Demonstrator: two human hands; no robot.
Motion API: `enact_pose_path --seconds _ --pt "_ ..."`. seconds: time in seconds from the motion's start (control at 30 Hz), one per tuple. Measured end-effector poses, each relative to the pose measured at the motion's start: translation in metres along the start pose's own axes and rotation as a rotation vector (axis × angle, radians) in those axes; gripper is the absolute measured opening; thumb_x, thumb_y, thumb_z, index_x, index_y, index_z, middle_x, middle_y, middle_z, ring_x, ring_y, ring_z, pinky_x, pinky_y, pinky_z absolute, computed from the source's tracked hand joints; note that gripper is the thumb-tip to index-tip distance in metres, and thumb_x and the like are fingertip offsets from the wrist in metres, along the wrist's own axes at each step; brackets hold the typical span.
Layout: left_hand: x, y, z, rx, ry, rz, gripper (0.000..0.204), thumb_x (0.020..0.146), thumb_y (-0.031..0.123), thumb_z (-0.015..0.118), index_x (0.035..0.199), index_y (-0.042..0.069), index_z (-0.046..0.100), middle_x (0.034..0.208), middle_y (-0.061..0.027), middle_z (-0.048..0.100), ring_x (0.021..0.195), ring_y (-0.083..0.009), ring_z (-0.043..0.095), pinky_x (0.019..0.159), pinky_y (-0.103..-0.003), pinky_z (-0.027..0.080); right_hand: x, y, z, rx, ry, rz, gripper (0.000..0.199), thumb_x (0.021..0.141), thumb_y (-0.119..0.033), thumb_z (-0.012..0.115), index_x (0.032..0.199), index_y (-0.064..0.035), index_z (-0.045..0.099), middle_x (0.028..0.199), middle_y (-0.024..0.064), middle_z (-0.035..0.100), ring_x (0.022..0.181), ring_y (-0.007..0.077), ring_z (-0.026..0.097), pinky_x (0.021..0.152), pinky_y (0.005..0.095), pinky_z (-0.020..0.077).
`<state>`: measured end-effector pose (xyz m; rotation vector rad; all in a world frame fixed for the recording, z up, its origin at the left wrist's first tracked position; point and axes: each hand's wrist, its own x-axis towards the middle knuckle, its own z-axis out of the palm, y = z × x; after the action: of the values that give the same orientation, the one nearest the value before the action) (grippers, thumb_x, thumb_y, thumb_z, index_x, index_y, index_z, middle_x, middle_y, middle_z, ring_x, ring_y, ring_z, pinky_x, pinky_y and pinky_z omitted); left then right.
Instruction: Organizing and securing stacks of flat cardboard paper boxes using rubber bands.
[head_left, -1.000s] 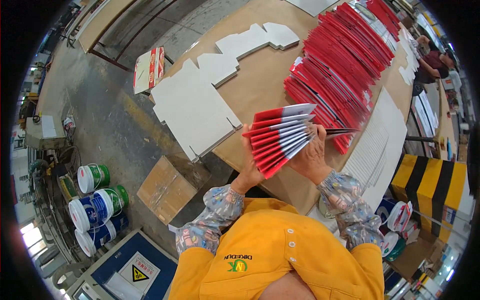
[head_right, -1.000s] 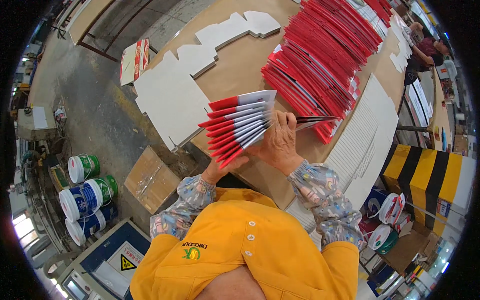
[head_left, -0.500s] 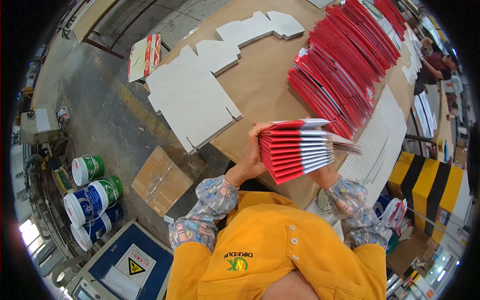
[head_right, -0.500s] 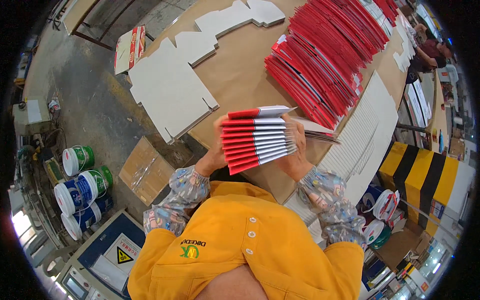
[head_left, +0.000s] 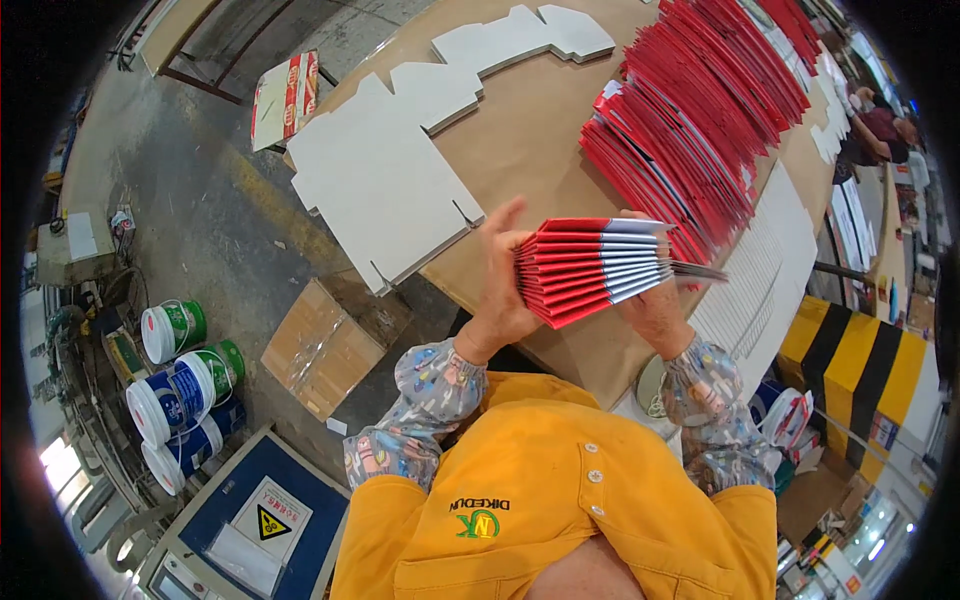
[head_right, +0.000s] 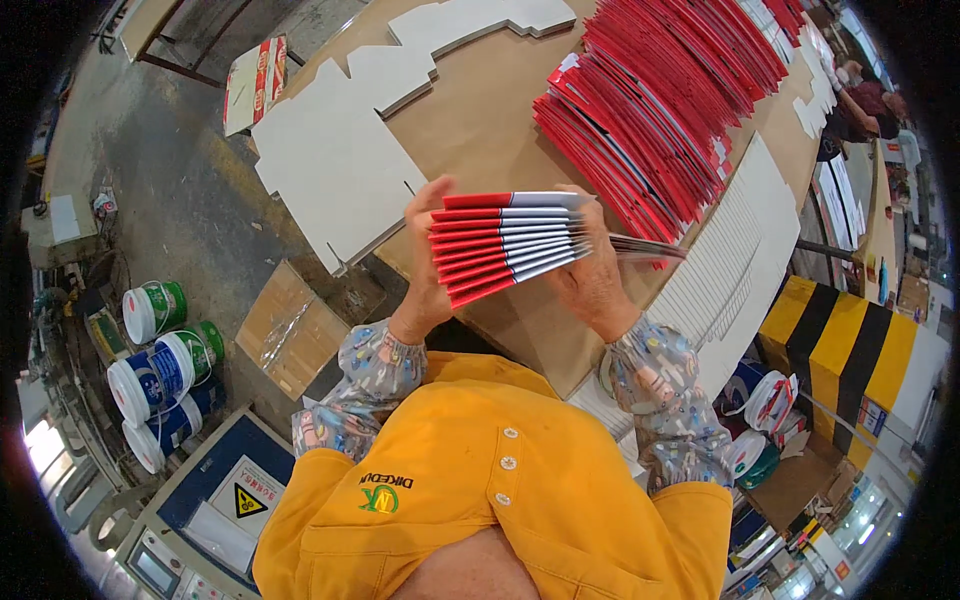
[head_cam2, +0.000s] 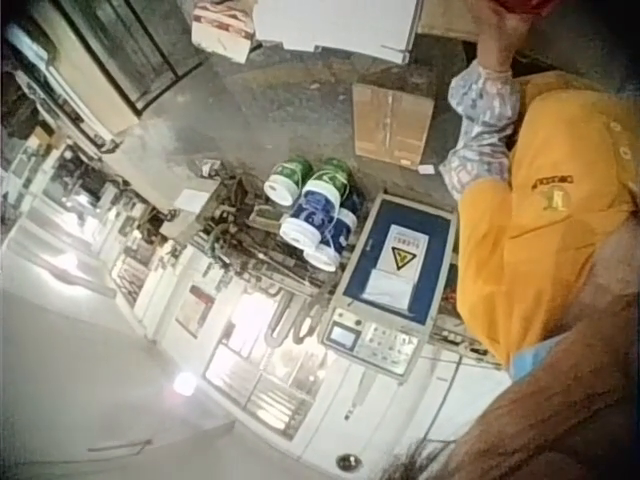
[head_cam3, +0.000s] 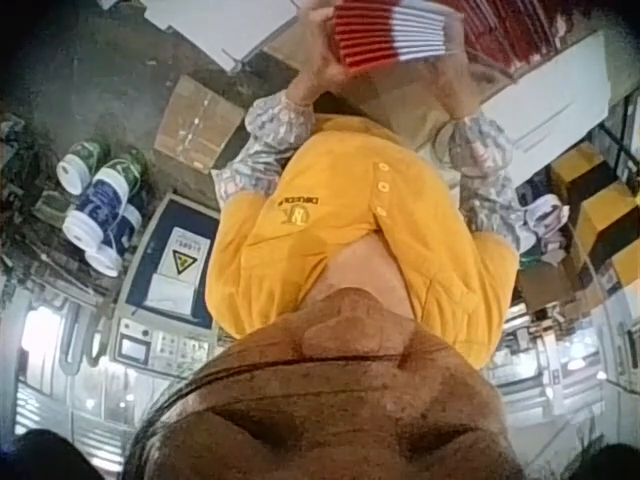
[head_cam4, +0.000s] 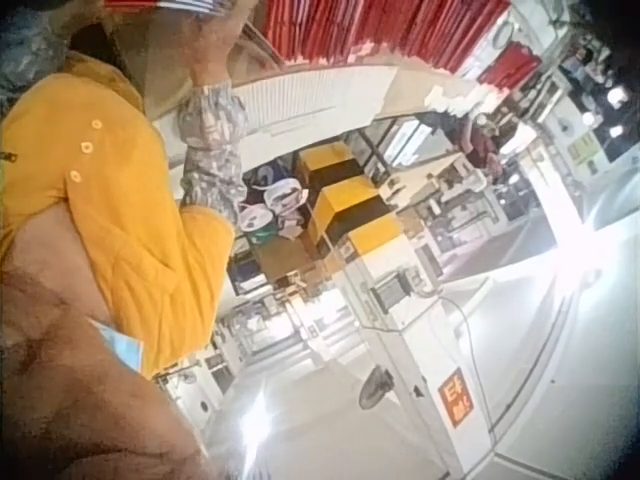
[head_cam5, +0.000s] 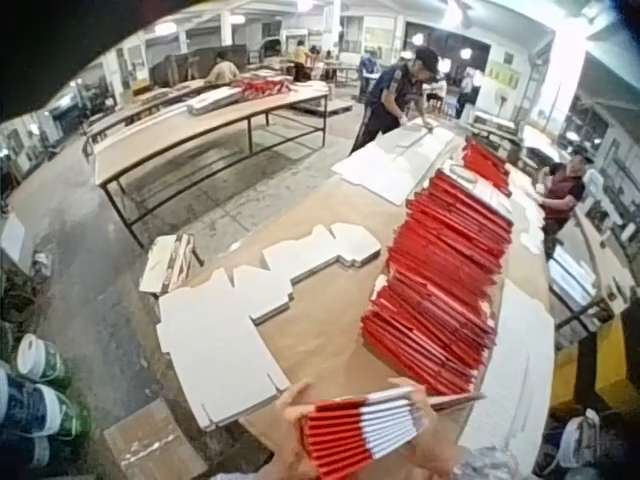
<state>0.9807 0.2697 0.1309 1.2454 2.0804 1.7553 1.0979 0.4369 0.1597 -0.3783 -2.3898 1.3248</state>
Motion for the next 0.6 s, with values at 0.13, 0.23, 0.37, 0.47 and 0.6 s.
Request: enact_pose_path --seconds 0.13,0.23,0.37,0.47,0.6 --pt "-0.002 0.003 0.018 -0.403 0.019 -0.049 0.098 0.060 0.020 0.088 0.135 0.005 0.026 0.123 -0.0129 0.048 0.113 -0.0247 0.049 0.098 -0.035 0.038 -0.013 0.008 -0.001 -0.525 -0.165 -0.337 0.041 0.081 -0.010 0.058 0.121 -0.0032 0.053 0.120 0.0174 0.055 0.115 0.0380 0.049 0.104 0.0486 0.0341" --pt "-0.004 -0.007 0.017 -0.393 -0.001 -0.120 0.088 0.064 0.021 0.086 0.132 0.004 0.033 0.115 -0.0136 0.052 0.106 -0.0264 0.052 0.092 -0.036 0.040 -0.002 -0.005 -0.003 -0.410 -0.204 -0.319 0.039 0.081 -0.008 0.056 0.120 -0.0047 0.055 0.123 0.0148 0.055 0.118 0.0378 0.048 0.108 0.0497 0.0313" --pt "-0.007 -0.013 0.020 -0.312 0.032 -0.119 0.059 0.069 0.020 0.081 0.116 0.006 0.048 0.105 -0.0131 0.055 0.095 -0.0305 0.053 0.084 -0.038 0.042 -0.002 0.001 -0.011 -0.332 -0.205 -0.215 0.052 0.084 -0.023 0.060 0.130 -0.0034 0.046 0.128 0.0112 0.052 0.121 0.0298 0.047 0.108 0.0436 0.0323" --pt "0.000 -0.017 0.020 -0.319 0.056 -0.151 0.050 0.072 0.017 0.079 0.112 0.007 0.051 0.101 -0.0112 0.057 0.092 -0.0309 0.054 0.084 -0.038 0.043 -0.001 -0.015 -0.020 -0.029 -0.219 0.050 0.079 0.084 -0.045 0.066 0.139 0.0018 0.034 0.136 0.0134 0.045 0.125 0.0258 0.044 0.108 0.0393 0.0326" --pt "0.000 -0.020 0.023 -0.252 0.018 -0.164 0.048 0.071 0.018 0.079 0.110 0.007 0.052 0.101 -0.0124 0.059 0.091 -0.0307 0.057 0.080 -0.038 0.045 0.032 -0.104 -0.040 -0.325 0.086 -0.258 0.094 0.075 -0.056 0.070 0.137 0.0055 0.034 0.135 0.0212 0.042 0.128 0.0355 0.039 0.108 0.0445 0.0291"
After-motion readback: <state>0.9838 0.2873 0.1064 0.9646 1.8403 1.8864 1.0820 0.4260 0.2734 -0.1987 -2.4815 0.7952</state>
